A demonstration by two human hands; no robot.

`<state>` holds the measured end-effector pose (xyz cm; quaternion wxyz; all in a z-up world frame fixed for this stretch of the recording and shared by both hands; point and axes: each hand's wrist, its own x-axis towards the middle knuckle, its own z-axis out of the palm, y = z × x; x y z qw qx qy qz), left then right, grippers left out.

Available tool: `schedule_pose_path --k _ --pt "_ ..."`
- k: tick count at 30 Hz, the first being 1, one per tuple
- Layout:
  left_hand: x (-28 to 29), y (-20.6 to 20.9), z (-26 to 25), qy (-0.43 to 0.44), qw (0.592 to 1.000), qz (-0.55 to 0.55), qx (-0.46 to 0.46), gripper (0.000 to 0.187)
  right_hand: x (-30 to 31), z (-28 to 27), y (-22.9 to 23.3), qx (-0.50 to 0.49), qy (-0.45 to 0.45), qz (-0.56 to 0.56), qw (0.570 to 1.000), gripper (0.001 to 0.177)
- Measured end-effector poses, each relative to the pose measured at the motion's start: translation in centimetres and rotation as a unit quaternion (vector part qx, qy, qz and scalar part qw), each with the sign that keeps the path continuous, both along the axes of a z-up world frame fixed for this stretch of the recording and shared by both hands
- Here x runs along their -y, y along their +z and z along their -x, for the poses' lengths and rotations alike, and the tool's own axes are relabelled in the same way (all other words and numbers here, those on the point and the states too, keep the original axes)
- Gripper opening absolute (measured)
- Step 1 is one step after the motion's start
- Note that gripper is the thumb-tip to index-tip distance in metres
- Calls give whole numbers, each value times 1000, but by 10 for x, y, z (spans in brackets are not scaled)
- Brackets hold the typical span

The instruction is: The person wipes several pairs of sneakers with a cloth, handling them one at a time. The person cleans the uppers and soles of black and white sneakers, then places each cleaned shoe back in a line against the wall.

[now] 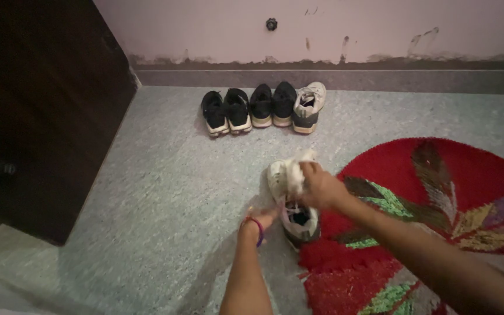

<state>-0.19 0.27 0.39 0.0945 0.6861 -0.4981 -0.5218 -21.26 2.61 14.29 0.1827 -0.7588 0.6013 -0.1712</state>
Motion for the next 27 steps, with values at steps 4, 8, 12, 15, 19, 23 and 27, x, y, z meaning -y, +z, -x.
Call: schedule_pose_path --k 4,8,12,15,19,23,27 --pt "-2 2 7 -55 997 16 47 98 -10 -17 -31 -120 46 -70 989 80" --pt "4 -20 18 -48 998 -22 29 95 -1 -25 -52 -206 92 -71 972 70" --pt "12 -45 26 -92 985 107 95 73 23 -28 -75 -159 -11 -150 976 73" --pt "12 -53 17 -1 996 87 -38 66 61 -25 -102 -87 -42 -183 978 69" --pt "6 -51 1 -25 986 76 -146 64 98 -9 -149 65 -132 -179 973 87" --pt "2 -43 5 13 989 71 -132 59 101 3 -167 86 -156 -169 969 87" --pt "-7 -56 5 73 978 79 -178 56 66 4 -161 78 -183 -149 969 88"
